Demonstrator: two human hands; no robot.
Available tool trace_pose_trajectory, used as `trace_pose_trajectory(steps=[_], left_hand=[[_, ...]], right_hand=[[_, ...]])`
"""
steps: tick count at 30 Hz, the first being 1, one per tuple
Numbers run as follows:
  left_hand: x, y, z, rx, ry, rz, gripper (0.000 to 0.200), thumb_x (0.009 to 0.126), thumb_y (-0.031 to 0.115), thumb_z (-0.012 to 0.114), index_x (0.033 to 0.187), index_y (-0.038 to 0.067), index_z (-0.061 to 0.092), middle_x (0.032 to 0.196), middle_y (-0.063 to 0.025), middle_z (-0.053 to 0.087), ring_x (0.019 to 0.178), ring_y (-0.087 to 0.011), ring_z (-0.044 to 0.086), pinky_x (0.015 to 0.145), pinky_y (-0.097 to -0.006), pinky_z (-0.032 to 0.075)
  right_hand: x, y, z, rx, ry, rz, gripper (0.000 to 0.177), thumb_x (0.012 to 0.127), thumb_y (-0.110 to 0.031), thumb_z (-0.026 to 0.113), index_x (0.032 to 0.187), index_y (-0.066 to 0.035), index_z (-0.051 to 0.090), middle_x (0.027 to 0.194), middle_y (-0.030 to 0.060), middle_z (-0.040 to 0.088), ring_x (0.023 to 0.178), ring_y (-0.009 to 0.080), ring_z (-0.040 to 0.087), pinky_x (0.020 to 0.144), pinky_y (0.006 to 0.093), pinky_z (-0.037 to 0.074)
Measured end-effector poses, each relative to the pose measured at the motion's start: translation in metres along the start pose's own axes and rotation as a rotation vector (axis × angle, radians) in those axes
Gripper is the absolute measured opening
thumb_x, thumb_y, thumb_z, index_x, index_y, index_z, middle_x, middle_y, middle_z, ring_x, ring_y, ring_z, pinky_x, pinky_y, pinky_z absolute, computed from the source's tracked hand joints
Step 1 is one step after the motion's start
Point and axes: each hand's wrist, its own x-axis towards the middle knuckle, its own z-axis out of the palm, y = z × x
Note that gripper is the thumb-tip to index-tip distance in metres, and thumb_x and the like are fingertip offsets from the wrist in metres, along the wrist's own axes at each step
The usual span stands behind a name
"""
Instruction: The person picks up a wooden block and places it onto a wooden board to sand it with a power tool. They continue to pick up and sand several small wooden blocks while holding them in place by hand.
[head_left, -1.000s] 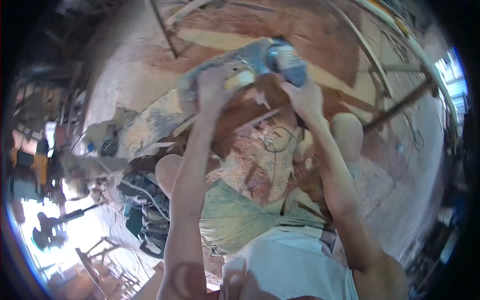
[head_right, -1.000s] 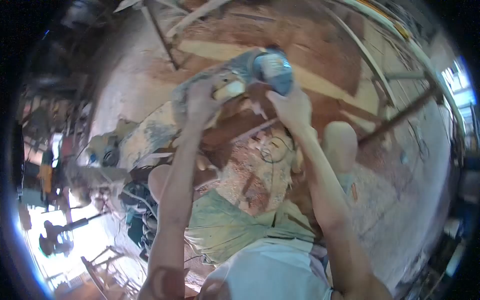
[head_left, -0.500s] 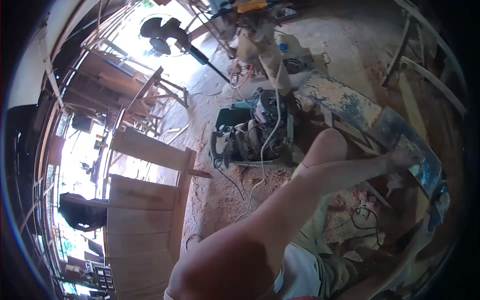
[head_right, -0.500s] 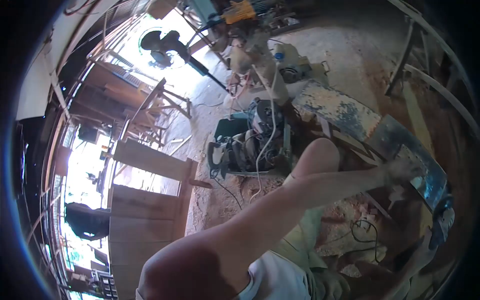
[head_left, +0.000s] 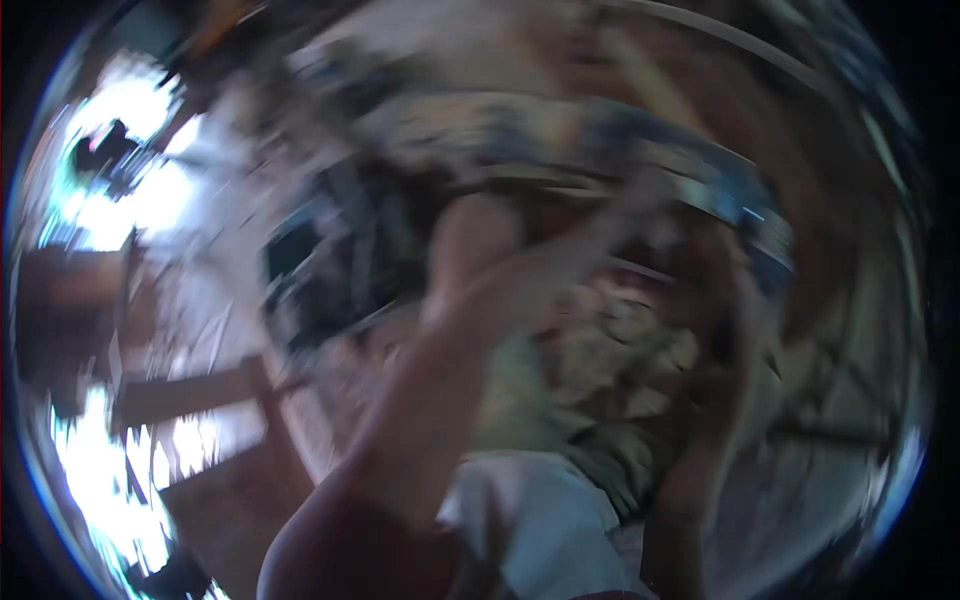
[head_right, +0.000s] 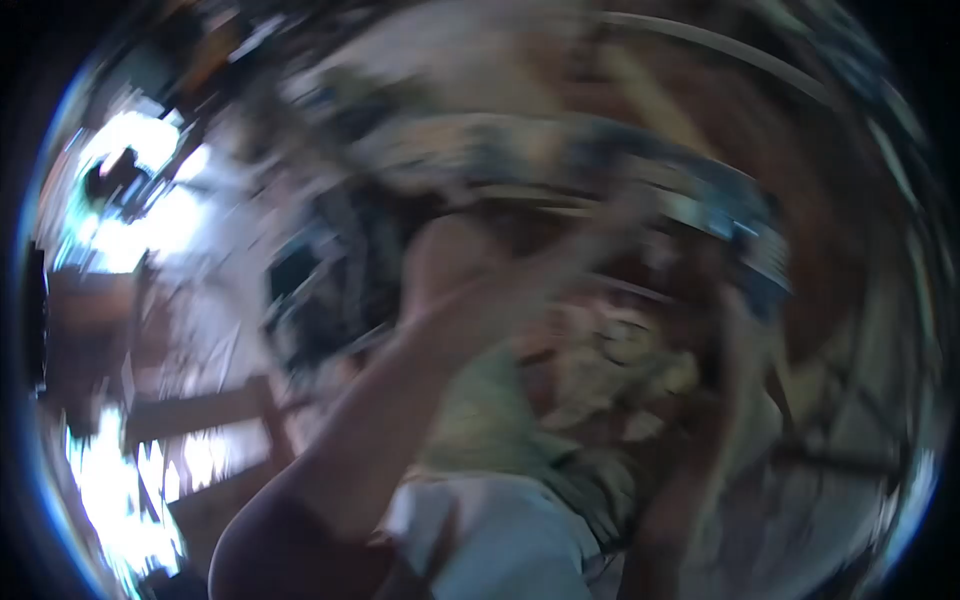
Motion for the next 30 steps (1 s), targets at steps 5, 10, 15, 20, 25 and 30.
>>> trace_pose_trajectory(steps=[5, 10, 15, 20, 25, 30], left_hand=[[0.027, 0.021, -0.052, -0.028, -0.024, -0.072, 0.013, 0.091, 0.019, 0.079, 0.091, 0.011, 0.069, 0.09, -0.0108, 0.071, 0.094, -0.0331, 0.071, 0.082, -0.0481, 0.053], [0.036, 0.023, -0.072, -0.103, -0.235, -0.231, 0.021, 0.098, 0.025, 0.082, 0.113, 0.012, 0.08, 0.109, -0.0093, 0.079, 0.099, -0.0356, 0.074, 0.098, -0.0482, 0.059], [0.042, -0.011, -0.071, -0.034, -0.341, -0.461, 0.046, 0.105, 0.04, 0.074, 0.147, 0.021, 0.072, 0.157, -0.0099, 0.065, 0.148, -0.0374, 0.057, 0.127, -0.0585, 0.04], [0.037, -0.031, -0.047, -0.02, -0.49, -0.592, 0.063, 0.108, 0.049, 0.066, 0.166, 0.028, 0.056, 0.179, -0.0069, 0.045, 0.169, -0.0389, 0.031, 0.135, -0.0731, 0.016], [0.034, -0.033, -0.036, -0.02, -0.473, -0.587, 0.063, 0.108, 0.049, 0.066, 0.167, 0.029, 0.054, 0.179, -0.003, 0.046, 0.168, -0.0427, 0.033, 0.134, -0.0746, 0.017], [0.037, -0.043, -0.023, -0.024, -0.477, -0.604, 0.064, 0.108, 0.052, 0.065, 0.167, 0.03, 0.054, 0.178, -0.0009, 0.047, 0.168, -0.0428, 0.032, 0.135, -0.0745, 0.016]], right_hand=[[-0.018, -0.02, 0.004, -0.029, 0.02, 0.114, 0.059, 0.085, -0.037, 0.087, 0.128, 0.002, 0.073, 0.111, 0.0252, 0.081, 0.107, 0.0426, 0.079, 0.094, 0.0501, 0.058], [-0.019, -0.013, 0.019, -0.216, 0.006, 0.088, 0.068, 0.085, -0.047, 0.082, 0.13, 0.003, 0.069, 0.109, 0.0326, 0.079, 0.108, 0.0519, 0.077, 0.096, 0.0566, 0.058], [-0.025, -0.025, 0.028, -0.226, -0.073, 0.072, 0.073, 0.087, -0.052, 0.08, 0.13, 0.005, 0.065, 0.106, 0.0346, 0.079, 0.106, 0.0539, 0.076, 0.095, 0.0592, 0.058], [-0.027, -0.028, 0.038, -0.289, -0.124, 0.025, 0.071, 0.089, -0.054, 0.082, 0.124, 0.005, 0.064, 0.105, 0.0352, 0.078, 0.106, 0.0546, 0.076, 0.095, 0.0608, 0.058], [-0.024, -0.035, 0.049, -0.337, -0.168, 0.018, 0.066, 0.089, -0.05, 0.083, 0.125, 0.002, 0.064, 0.109, 0.032, 0.079, 0.108, 0.0536, 0.076, 0.095, 0.0604, 0.058], [-0.022, -0.034, 0.053, -0.361, -0.175, -0.017, 0.064, 0.089, -0.047, 0.084, 0.127, -0.001, 0.063, 0.113, 0.0296, 0.079, 0.109, 0.0526, 0.075, 0.094, 0.0605, 0.058]])
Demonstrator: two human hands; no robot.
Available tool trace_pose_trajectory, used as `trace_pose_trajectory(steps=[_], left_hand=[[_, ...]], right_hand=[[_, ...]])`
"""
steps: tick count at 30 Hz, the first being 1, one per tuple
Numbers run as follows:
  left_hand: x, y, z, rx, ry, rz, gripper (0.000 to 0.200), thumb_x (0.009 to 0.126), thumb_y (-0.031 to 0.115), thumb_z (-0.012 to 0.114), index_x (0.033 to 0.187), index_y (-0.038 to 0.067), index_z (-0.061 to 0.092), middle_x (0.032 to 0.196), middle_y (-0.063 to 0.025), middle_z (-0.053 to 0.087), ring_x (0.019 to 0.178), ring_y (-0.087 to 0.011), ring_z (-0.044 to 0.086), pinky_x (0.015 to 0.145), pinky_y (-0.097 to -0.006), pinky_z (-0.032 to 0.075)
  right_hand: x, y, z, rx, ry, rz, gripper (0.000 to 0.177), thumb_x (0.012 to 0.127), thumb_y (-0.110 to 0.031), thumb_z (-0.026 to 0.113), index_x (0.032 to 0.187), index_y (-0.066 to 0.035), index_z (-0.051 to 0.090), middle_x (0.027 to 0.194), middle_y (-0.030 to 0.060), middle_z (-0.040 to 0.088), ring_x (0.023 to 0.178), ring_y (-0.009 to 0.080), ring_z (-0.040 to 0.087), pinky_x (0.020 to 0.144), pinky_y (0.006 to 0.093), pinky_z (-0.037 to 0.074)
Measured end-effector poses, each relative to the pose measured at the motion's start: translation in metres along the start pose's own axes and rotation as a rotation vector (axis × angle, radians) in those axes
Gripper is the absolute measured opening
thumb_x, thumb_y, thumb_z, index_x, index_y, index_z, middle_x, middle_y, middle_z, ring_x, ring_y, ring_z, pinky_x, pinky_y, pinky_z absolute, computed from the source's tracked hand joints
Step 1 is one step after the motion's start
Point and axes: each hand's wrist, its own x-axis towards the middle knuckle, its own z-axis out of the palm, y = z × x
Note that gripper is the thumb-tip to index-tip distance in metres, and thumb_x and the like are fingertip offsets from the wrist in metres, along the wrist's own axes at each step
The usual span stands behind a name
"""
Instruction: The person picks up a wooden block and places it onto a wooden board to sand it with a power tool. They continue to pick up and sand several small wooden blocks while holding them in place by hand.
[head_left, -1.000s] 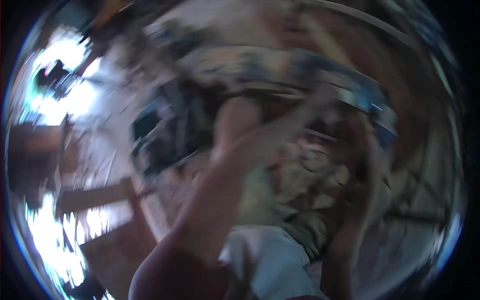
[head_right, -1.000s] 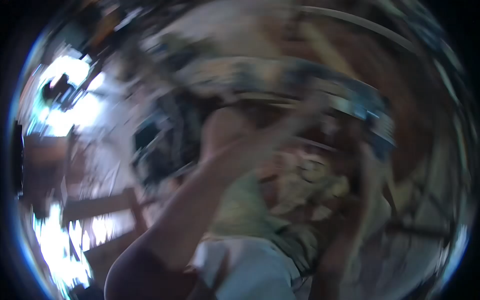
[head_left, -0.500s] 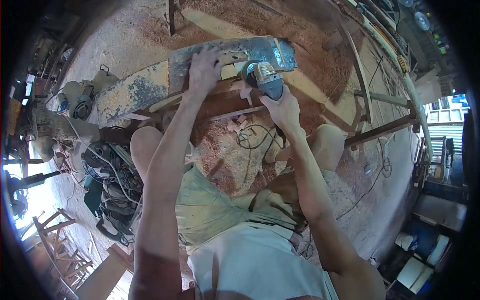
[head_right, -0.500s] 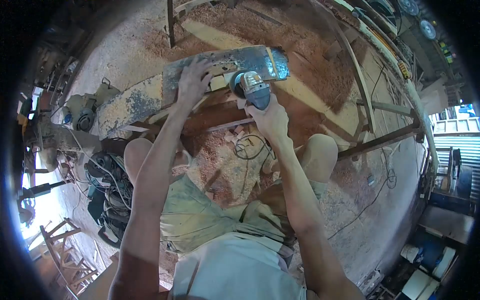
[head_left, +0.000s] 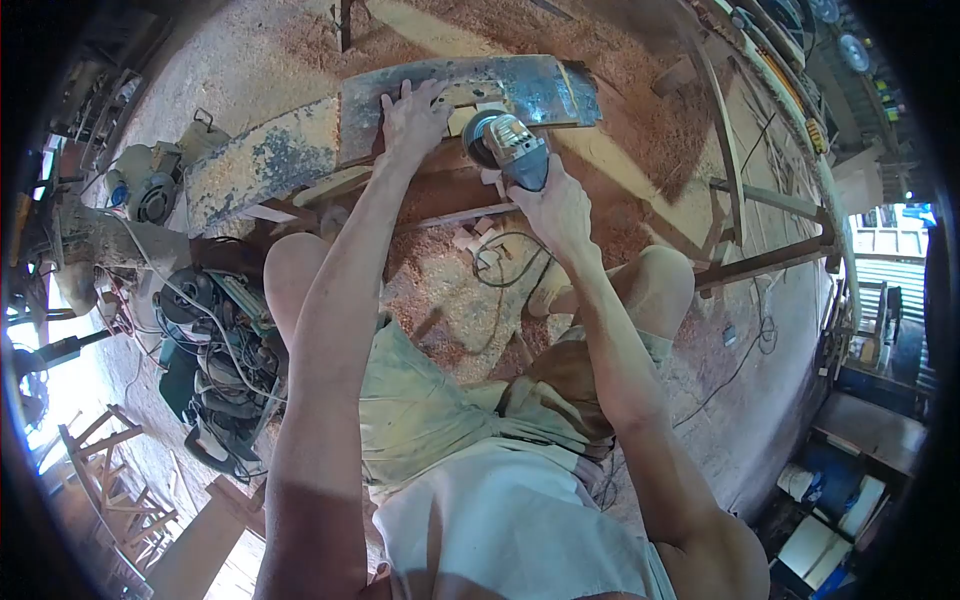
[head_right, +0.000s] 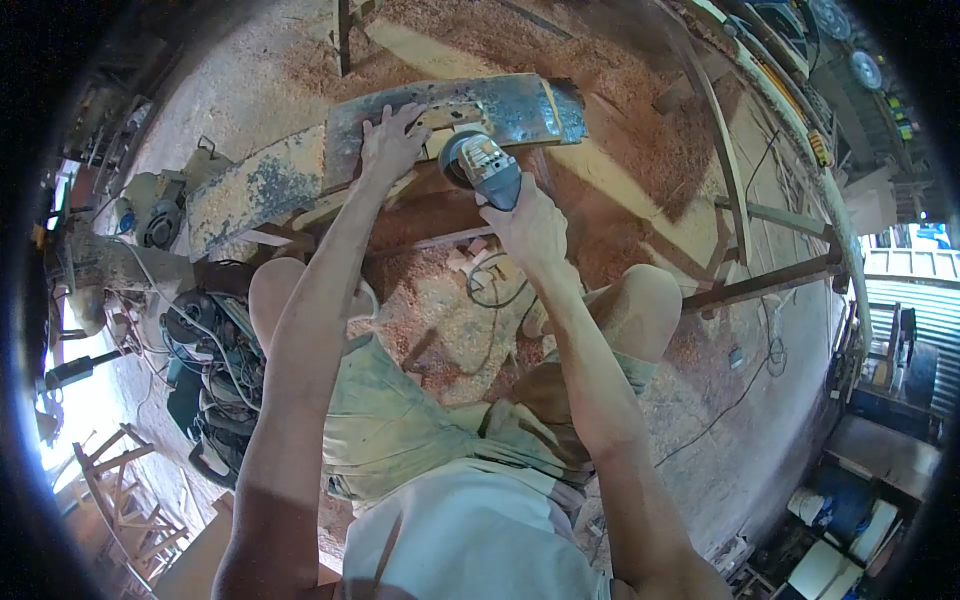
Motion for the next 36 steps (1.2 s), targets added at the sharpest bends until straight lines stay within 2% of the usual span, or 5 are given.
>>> trace_pose_trajectory(steps=[10, 16, 19, 23, 36], left_hand=[[-0.006, 0.011, -0.013, -0.034, -0.026, -0.041, 0.061, 0.108, 0.042, 0.065, 0.165, 0.023, 0.055, 0.172, -0.006, 0.054, 0.167, -0.0416, 0.037, 0.136, -0.0725, 0.015], [-0.011, 0.022, -0.031, -0.009, -0.09, -0.046, 0.063, 0.109, 0.045, 0.064, 0.166, 0.022, 0.053, 0.175, -0.0033, 0.051, 0.167, -0.0414, 0.035, 0.136, -0.0722, 0.017], [-0.007, 0.007, -0.006, -0.041, 0.044, -0.005, 0.059, 0.106, 0.046, 0.068, 0.161, 0.027, 0.057, 0.17, -0.0093, 0.057, 0.165, -0.0444, 0.038, 0.135, -0.0721, 0.02], [-0.005, 0.008, -0.006, 0.006, 0.012, -0.015, 0.061, 0.108, 0.049, 0.064, 0.164, 0.026, 0.055, 0.174, -0.0059, 0.053, 0.166, -0.0436, 0.037, 0.135, -0.0718, 0.02], [-0.005, 0.009, -0.006, 0.084, -0.019, 0.013, 0.064, 0.109, 0.053, 0.059, 0.167, 0.024, 0.052, 0.176, -0.0036, 0.049, 0.167, -0.0417, 0.034, 0.133, -0.0751, 0.022]], right_hand=[[-0.001, -0.007, -0.006, -0.039, -0.011, -0.004, 0.063, 0.09, -0.047, 0.085, 0.128, -0.001, 0.062, 0.111, 0.03, 0.079, 0.109, 0.0523, 0.076, 0.093, 0.06, 0.058], [0.004, -0.002, -0.004, -0.062, 0.02, -0.03, 0.063, 0.089, -0.043, 0.086, 0.127, 0.001, 0.062, 0.108, 0.0311, 0.079, 0.107, 0.053, 0.076, 0.093, 0.06, 0.058], [0.003, -0.011, -0.008, -0.067, -0.005, 0.013, 0.062, 0.088, -0.042, 0.087, 0.127, 0.0, 0.063, 0.109, 0.0318, 0.079, 0.107, 0.053, 0.076, 0.093, 0.0601, 0.058], [0.001, -0.007, 0.0, -0.05, -0.017, -0.081, 0.061, 0.087, -0.043, 0.086, 0.124, 0.0, 0.065, 0.109, 0.0329, 0.079, 0.107, 0.0536, 0.076, 0.094, 0.0607, 0.058], [0.004, -0.007, 0.001, -0.067, 0.04, -0.022, 0.062, 0.086, -0.041, 0.084, 0.131, -0.001, 0.066, 0.104, 0.0321, 0.079, 0.104, 0.0538, 0.076, 0.093, 0.0591, 0.058]])
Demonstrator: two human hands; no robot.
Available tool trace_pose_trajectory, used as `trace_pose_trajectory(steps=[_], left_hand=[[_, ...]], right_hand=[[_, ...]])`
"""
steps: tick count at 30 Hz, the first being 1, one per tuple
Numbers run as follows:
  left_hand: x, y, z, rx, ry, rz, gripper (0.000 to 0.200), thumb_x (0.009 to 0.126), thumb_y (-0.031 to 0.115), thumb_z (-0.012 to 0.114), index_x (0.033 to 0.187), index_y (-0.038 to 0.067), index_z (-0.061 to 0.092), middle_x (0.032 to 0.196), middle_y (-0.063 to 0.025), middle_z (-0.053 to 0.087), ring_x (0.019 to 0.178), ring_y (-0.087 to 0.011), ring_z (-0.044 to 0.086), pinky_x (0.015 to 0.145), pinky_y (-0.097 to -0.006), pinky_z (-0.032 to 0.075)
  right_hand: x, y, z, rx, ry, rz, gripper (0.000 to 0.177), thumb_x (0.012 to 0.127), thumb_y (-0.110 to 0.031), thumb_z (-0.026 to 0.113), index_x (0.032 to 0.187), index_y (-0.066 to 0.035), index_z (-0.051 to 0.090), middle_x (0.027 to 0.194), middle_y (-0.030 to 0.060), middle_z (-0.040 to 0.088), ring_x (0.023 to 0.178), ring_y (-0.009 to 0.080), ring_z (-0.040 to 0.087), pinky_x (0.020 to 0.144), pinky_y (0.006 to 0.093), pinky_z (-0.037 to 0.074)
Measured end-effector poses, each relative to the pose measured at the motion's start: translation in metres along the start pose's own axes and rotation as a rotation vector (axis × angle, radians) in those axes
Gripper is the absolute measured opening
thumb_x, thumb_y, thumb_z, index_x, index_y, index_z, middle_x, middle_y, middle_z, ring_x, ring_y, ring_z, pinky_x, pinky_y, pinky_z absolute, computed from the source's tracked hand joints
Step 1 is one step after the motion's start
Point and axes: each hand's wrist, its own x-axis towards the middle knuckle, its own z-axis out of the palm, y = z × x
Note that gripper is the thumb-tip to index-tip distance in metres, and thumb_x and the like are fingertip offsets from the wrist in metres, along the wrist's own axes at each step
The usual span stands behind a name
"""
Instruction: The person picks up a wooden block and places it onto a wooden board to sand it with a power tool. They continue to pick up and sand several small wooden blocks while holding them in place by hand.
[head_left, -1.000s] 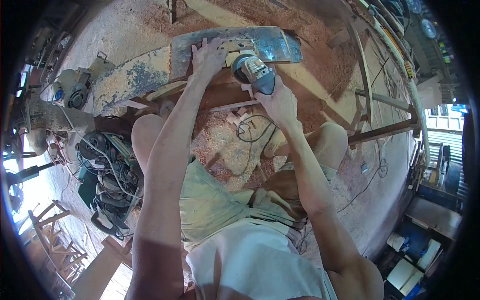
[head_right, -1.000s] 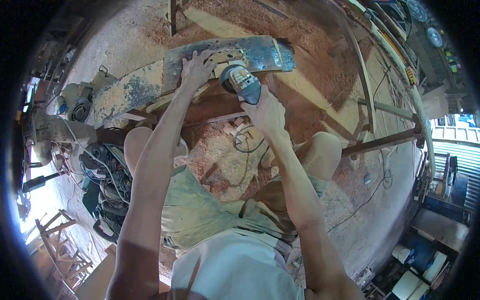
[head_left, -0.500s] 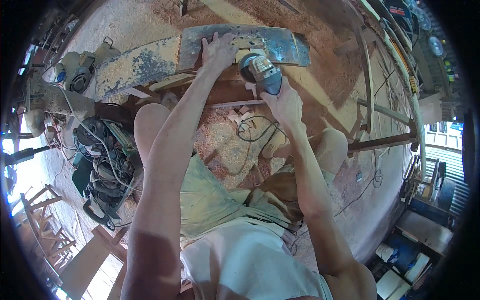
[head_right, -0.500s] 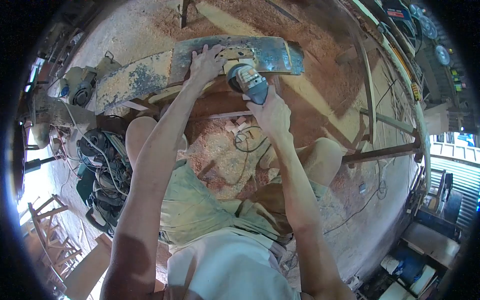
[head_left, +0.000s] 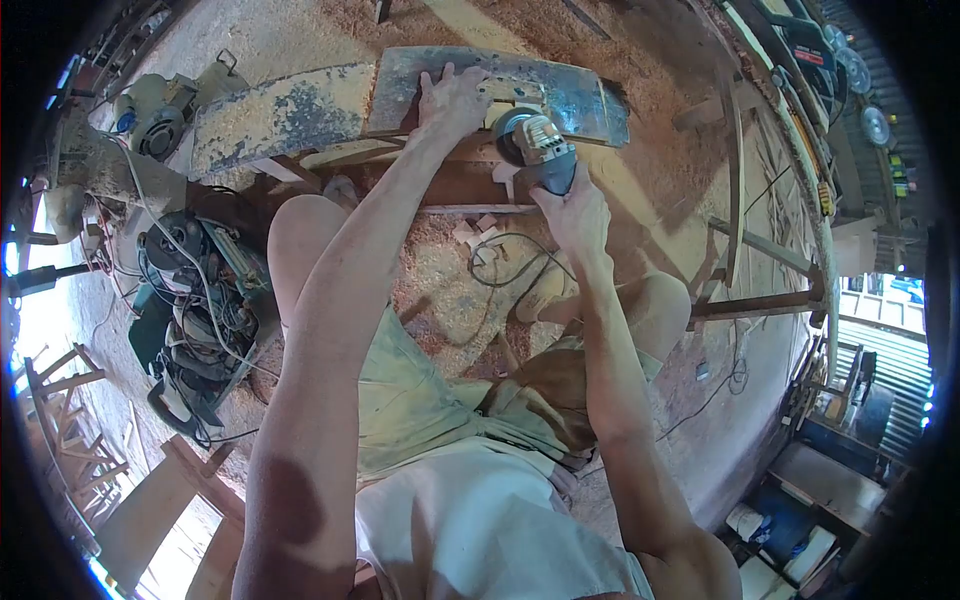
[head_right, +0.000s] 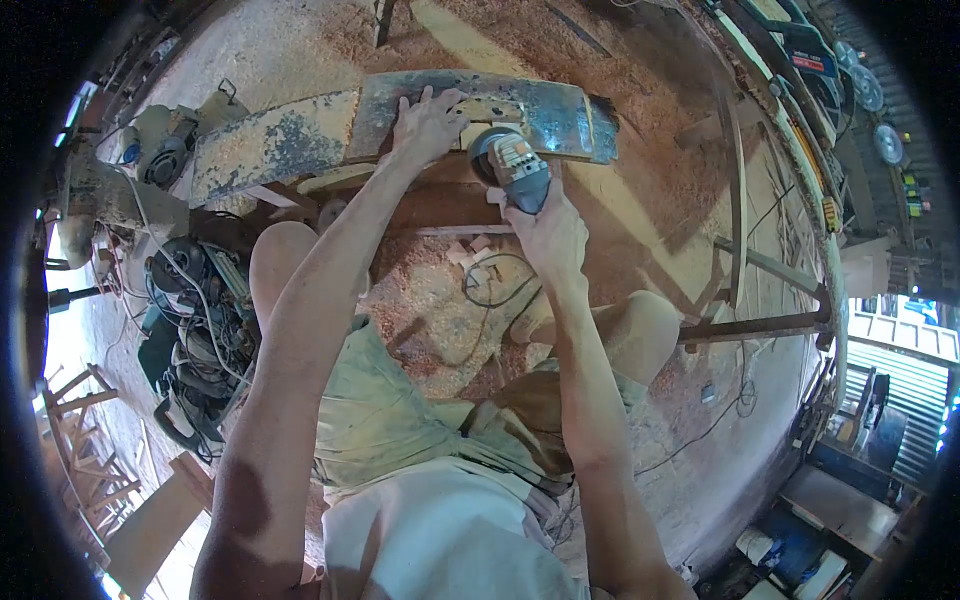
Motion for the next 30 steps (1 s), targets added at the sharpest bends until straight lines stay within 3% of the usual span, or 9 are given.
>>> trace_pose_trajectory(steps=[5, 8, 12, 18, 24, 30], left_hand=[[0.001, 0.002, -0.003, -0.039, 0.009, -0.026, 0.063, 0.11, 0.051, 0.059, 0.166, 0.025, 0.053, 0.175, -0.0048, 0.05, 0.167, -0.0423, 0.035, 0.133, -0.0741, 0.022], [-0.001, 0.004, -0.006, -0.034, 0.012, -0.017, 0.061, 0.11, 0.05, 0.059, 0.165, 0.025, 0.054, 0.175, -0.0051, 0.051, 0.166, -0.0428, 0.037, 0.133, -0.0739, 0.023], [0.0, 0.004, -0.005, -0.028, 0.02, -0.019, 0.06, 0.109, 0.049, 0.061, 0.163, 0.024, 0.056, 0.174, -0.0053, 0.052, 0.165, -0.0431, 0.039, 0.133, -0.0738, 0.023], [-0.002, 0.009, -0.019, -0.041, -0.043, -0.046, 0.061, 0.107, 0.05, 0.062, 0.163, 0.024, 0.056, 0.174, -0.0058, 0.051, 0.165, -0.0428, 0.038, 0.135, -0.0714, 0.022], [-0.001, 0.005, -0.009, -0.09, 0.008, -0.031, 0.061, 0.107, 0.05, 0.063, 0.162, 0.025, 0.057, 0.171, -0.0094, 0.055, 0.166, -0.0426, 0.036, 0.135, -0.0716, 0.02], [0.0, 0.003, -0.007, -0.1, 0.017, -0.038, 0.061, 0.107, 0.05, 0.063, 0.162, 0.025, 0.057, 0.173, -0.0069, 0.053, 0.166, -0.0427, 0.036, 0.135, -0.0717, 0.02]], right_hand=[[0.006, 0.011, -0.004, 0.018, 0.069, 0.084, 0.06, 0.086, -0.04, 0.083, 0.129, 0.0, 0.067, 0.105, 0.0321, 0.079, 0.105, 0.0531, 0.076, 0.094, 0.0585, 0.058], [0.004, 0.004, -0.006, 0.045, 0.017, 0.069, 0.066, 0.086, -0.038, 0.084, 0.136, 0.002, 0.064, 0.109, 0.0342, 0.078, 0.106, 0.055, 0.075, 0.096, 0.0602, 0.058], [-0.007, -0.001, 0.001, 0.031, -0.052, -0.043, 0.062, 0.087, -0.037, 0.082, 0.133, 0.0, 0.063, 0.107, 0.0328, 0.078, 0.105, 0.0542, 0.076, 0.095, 0.0607, 0.057], [-0.001, 0.002, -0.002, 0.027, 0.009, 0.017, 0.06, 0.086, -0.039, 0.084, 0.128, 0.0, 0.064, 0.103, 0.0321, 0.078, 0.103, 0.0549, 0.075, 0.091, 0.0596, 0.057], [-0.007, 0.001, 0.007, -0.025, -0.055, -0.09, 0.067, 0.087, -0.037, 0.085, 0.138, 0.0, 0.063, 0.109, 0.0313, 0.079, 0.105, 0.0535, 0.076, 0.094, 0.0608, 0.058], [0.001, 0.005, 0.003, 0.014, 0.035, -0.001, 0.064, 0.086, -0.037, 0.085, 0.133, 0.0, 0.064, 0.104, 0.0331, 0.078, 0.103, 0.0545, 0.075, 0.09, 0.06, 0.057]])
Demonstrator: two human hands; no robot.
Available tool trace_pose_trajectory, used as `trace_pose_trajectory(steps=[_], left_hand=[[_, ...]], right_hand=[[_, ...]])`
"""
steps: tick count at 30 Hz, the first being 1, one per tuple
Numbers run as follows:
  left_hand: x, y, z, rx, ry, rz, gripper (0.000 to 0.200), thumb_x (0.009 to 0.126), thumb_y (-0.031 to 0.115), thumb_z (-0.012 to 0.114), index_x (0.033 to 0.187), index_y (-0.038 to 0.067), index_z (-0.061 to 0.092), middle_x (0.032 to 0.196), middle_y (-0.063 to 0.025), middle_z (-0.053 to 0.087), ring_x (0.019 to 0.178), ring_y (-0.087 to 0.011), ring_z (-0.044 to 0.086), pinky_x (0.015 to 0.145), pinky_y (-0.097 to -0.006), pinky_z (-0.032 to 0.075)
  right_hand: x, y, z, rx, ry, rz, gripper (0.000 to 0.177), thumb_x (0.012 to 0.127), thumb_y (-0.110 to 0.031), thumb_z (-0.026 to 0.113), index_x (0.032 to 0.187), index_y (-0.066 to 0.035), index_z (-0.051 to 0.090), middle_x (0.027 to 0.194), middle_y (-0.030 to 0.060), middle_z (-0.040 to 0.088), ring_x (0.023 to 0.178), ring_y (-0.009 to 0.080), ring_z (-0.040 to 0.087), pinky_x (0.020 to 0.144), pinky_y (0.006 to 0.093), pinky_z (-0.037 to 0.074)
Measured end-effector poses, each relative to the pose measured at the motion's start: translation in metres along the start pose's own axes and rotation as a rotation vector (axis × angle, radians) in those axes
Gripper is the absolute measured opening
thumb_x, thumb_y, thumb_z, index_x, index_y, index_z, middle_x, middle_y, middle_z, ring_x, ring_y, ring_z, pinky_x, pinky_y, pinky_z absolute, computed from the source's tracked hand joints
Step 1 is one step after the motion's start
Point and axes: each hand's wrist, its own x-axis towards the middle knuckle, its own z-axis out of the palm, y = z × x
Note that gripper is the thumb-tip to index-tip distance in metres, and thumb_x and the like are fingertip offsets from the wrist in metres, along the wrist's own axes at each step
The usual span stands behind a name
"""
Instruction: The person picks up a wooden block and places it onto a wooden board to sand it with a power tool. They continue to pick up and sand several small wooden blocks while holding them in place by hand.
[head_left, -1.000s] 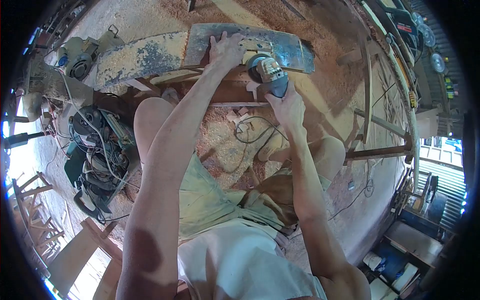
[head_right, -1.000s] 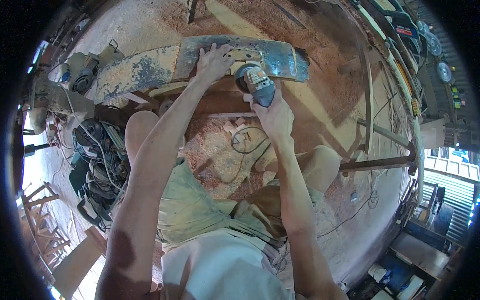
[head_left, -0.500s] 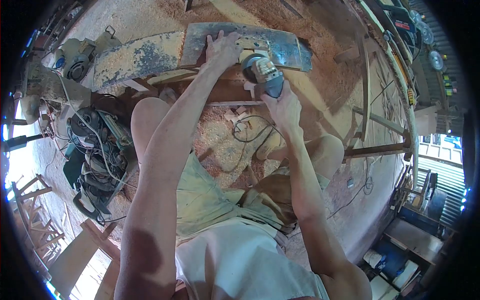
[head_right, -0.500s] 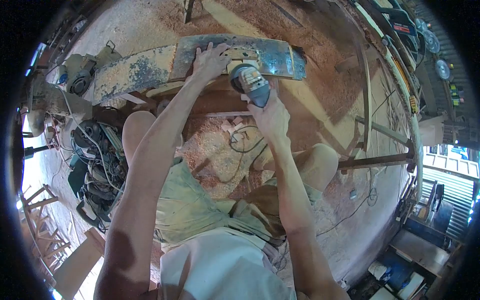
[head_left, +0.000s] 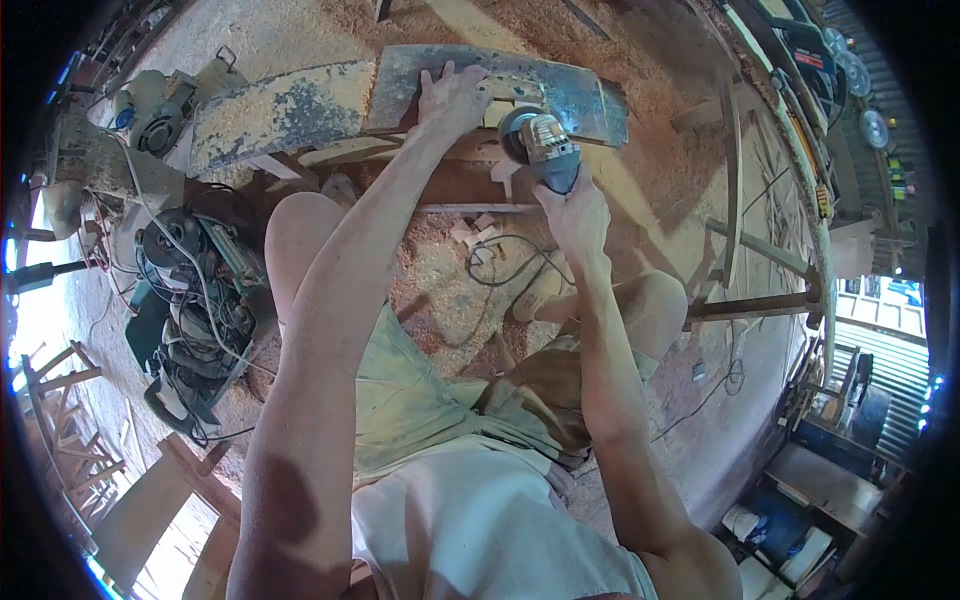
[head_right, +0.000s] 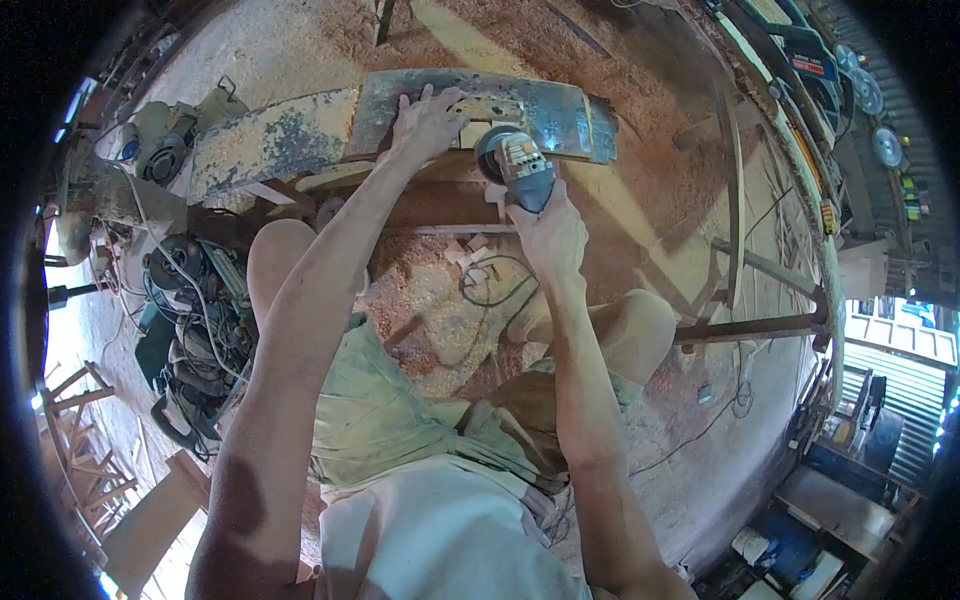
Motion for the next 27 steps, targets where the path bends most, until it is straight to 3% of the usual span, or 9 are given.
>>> trace_pose_trajectory(steps=[6, 12, 18, 22, 27], left_hand=[[0.0, 0.001, -0.002, 0.002, -0.022, -0.001, 0.061, 0.108, 0.051, 0.062, 0.163, 0.025, 0.056, 0.173, -0.0067, 0.053, 0.166, -0.0423, 0.037, 0.135, -0.0717, 0.02], [0.001, 0.003, -0.007, 0.001, -0.043, -0.018, 0.063, 0.108, 0.052, 0.061, 0.165, 0.025, 0.055, 0.175, -0.0055, 0.05, 0.167, -0.0412, 0.036, 0.135, -0.0712, 0.019], [-0.002, 0.003, -0.006, 0.024, -0.043, -0.015, 0.065, 0.109, 0.054, 0.061, 0.165, 0.024, 0.055, 0.176, -0.0045, 0.05, 0.167, -0.0401, 0.035, 0.136, -0.0701, 0.019], [-0.001, 0.007, -0.013, 0.045, -0.094, -0.028, 0.065, 0.108, 0.055, 0.061, 0.165, 0.024, 0.055, 0.176, -0.0045, 0.049, 0.168, -0.0398, 0.034, 0.136, -0.0701, 0.018], [0.0, 0.001, -0.004, 0.034, -0.053, -0.021, 0.065, 0.109, 0.055, 0.06, 0.166, 0.025, 0.054, 0.177, -0.0026, 0.048, 0.168, -0.0388, 0.034, 0.136, -0.0695, 0.019]], right_hand=[[-0.004, -0.005, 0.006, -0.006, -0.089, -0.075, 0.069, 0.086, -0.037, 0.085, 0.14, 0.0, 0.063, 0.11, 0.0323, 0.079, 0.107, 0.0538, 0.076, 0.096, 0.0603, 0.058], [0.009, 0.006, -0.005, -0.027, 0.018, 0.02, 0.068, 0.086, -0.039, 0.086, 0.136, 0.002, 0.064, 0.11, 0.0324, 0.079, 0.105, 0.0554, 0.075, 0.095, 0.0599, 0.058], [0.002, -0.002, -0.005, -0.007, -0.021, 0.068, 0.061, 0.087, -0.038, 0.085, 0.13, 0.0, 0.065, 0.11, 0.0328, 0.078, 0.107, 0.0546, 0.075, 0.095, 0.0604, 0.057], [-0.009, -0.005, 0.002, 0.003, -0.067, -0.072, 0.057, 0.087, -0.037, 0.085, 0.127, 0.0, 0.065, 0.106, 0.0312, 0.079, 0.105, 0.0543, 0.075, 0.093, 0.06, 0.058], [-0.002, -0.011, -0.008, -0.031, -0.047, 0.065, 0.058, 0.087, -0.036, 0.085, 0.127, 0.001, 0.065, 0.109, 0.0324, 0.078, 0.107, 0.0533, 0.075, 0.096, 0.0593, 0.058]])
